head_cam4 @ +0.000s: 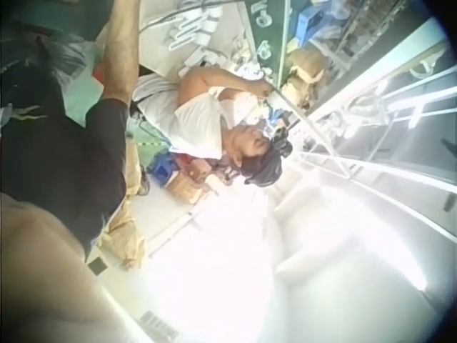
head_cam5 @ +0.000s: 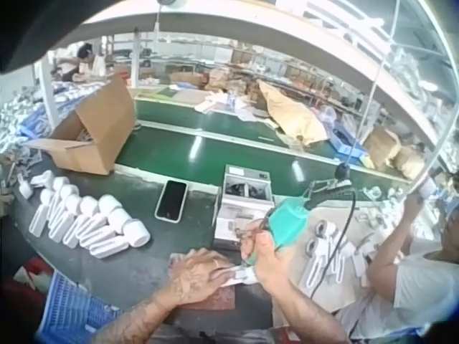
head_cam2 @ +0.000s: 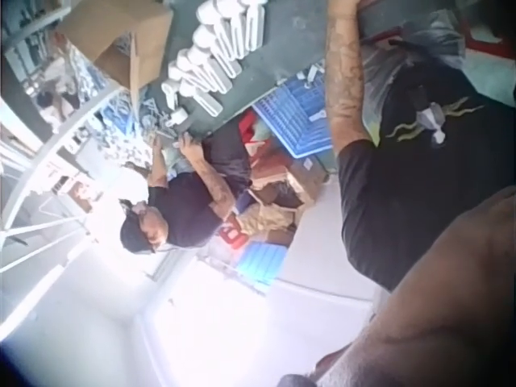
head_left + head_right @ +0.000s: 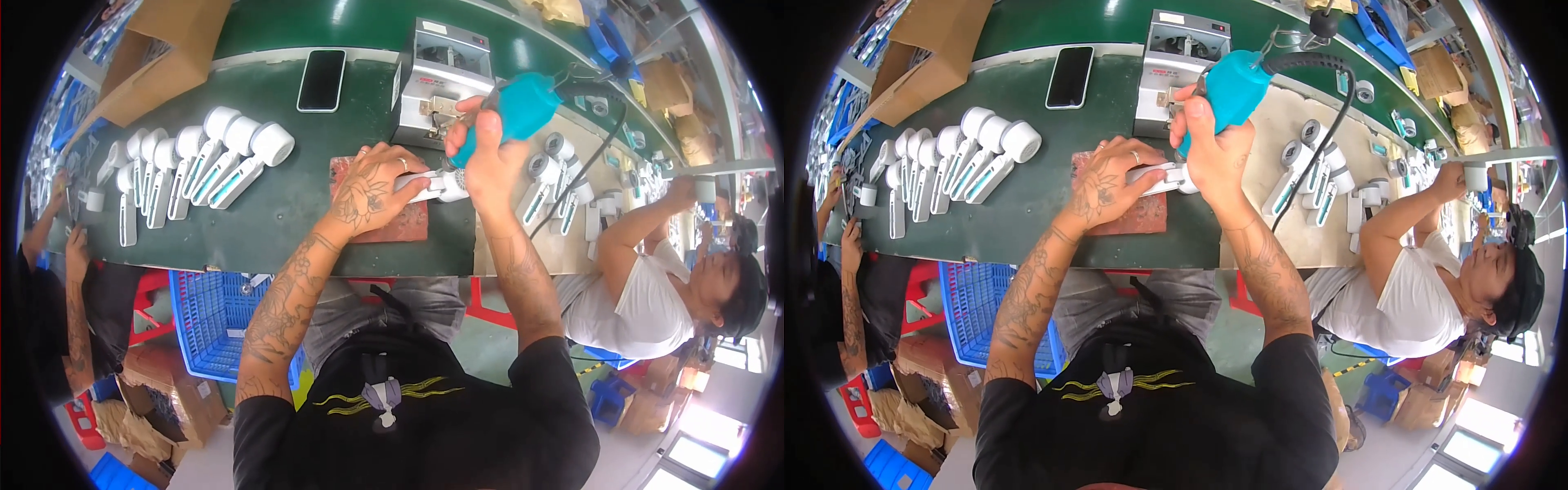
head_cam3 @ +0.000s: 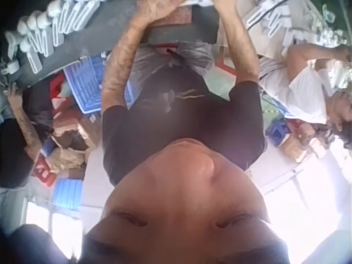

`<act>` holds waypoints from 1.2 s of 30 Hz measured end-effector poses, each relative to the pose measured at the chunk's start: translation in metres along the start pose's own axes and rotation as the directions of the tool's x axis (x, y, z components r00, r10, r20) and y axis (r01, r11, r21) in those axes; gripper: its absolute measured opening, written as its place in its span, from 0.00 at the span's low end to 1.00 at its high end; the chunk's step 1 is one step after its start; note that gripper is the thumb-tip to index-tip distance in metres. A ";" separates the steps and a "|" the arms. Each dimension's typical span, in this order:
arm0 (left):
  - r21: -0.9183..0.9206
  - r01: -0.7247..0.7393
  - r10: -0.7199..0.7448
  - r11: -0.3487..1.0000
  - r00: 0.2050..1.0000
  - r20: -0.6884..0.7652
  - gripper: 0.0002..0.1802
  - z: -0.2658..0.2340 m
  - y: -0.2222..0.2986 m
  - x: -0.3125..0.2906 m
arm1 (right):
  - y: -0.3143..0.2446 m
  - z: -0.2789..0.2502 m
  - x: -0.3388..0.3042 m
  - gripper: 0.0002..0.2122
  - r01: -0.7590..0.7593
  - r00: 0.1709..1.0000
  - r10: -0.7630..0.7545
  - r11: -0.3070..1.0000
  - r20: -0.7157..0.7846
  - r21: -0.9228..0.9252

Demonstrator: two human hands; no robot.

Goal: Assembling small handheld electric fans on a production line using an electric screwdriver.

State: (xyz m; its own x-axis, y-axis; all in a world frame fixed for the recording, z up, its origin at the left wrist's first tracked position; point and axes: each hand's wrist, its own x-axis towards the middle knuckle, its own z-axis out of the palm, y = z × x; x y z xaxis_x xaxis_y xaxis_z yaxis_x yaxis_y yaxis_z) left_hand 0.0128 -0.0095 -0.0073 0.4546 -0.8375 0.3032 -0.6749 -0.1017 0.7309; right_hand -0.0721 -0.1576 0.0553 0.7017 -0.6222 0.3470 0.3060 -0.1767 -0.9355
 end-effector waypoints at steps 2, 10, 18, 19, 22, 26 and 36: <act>0.014 0.006 -0.006 1.000 0.999 -0.034 0.12 0.001 0.001 0.000 | 0.002 0.000 -0.003 0.17 0.007 1.000 -0.007 0.997 0.005 0.083; 0.008 0.005 -0.005 1.000 1.000 -0.022 0.12 0.003 -0.001 0.000 | 0.016 0.001 -0.005 0.21 0.033 0.998 -0.035 0.998 0.045 0.044; 0.076 0.001 0.003 0.997 0.999 -0.048 0.10 0.004 0.004 -0.001 | 0.024 0.003 -0.008 0.19 0.051 0.996 -0.055 0.996 0.063 0.076; 0.075 0.005 -0.003 0.997 0.999 -0.036 0.10 0.002 0.004 -0.002 | 0.023 0.004 -0.007 0.19 0.055 0.996 -0.060 0.995 0.061 0.078; 0.060 -0.001 0.003 0.998 1.000 -0.029 0.10 0.001 0.005 -0.001 | 0.025 0.003 -0.005 0.19 0.049 0.997 -0.053 0.996 0.054 0.070; 0.023 -0.008 0.009 1.000 0.999 -0.031 0.10 0.003 -0.001 -0.002 | 0.015 0.001 0.002 0.19 -0.029 0.999 0.029 0.999 0.017 -0.018; -0.015 0.012 -0.013 1.000 0.997 -0.075 0.11 0.005 -0.001 -0.004 | 0.033 0.008 0.050 0.18 0.259 0.965 -0.260 0.965 -0.021 -0.028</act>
State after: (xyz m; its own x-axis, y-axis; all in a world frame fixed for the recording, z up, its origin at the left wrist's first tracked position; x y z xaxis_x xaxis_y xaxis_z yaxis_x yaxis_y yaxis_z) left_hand 0.0091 -0.0089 -0.0125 0.5053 -0.7937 0.3386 -0.6608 -0.1036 0.7434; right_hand -0.0218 -0.1881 0.0425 0.5843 -0.5708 0.5769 0.4592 -0.3536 -0.8149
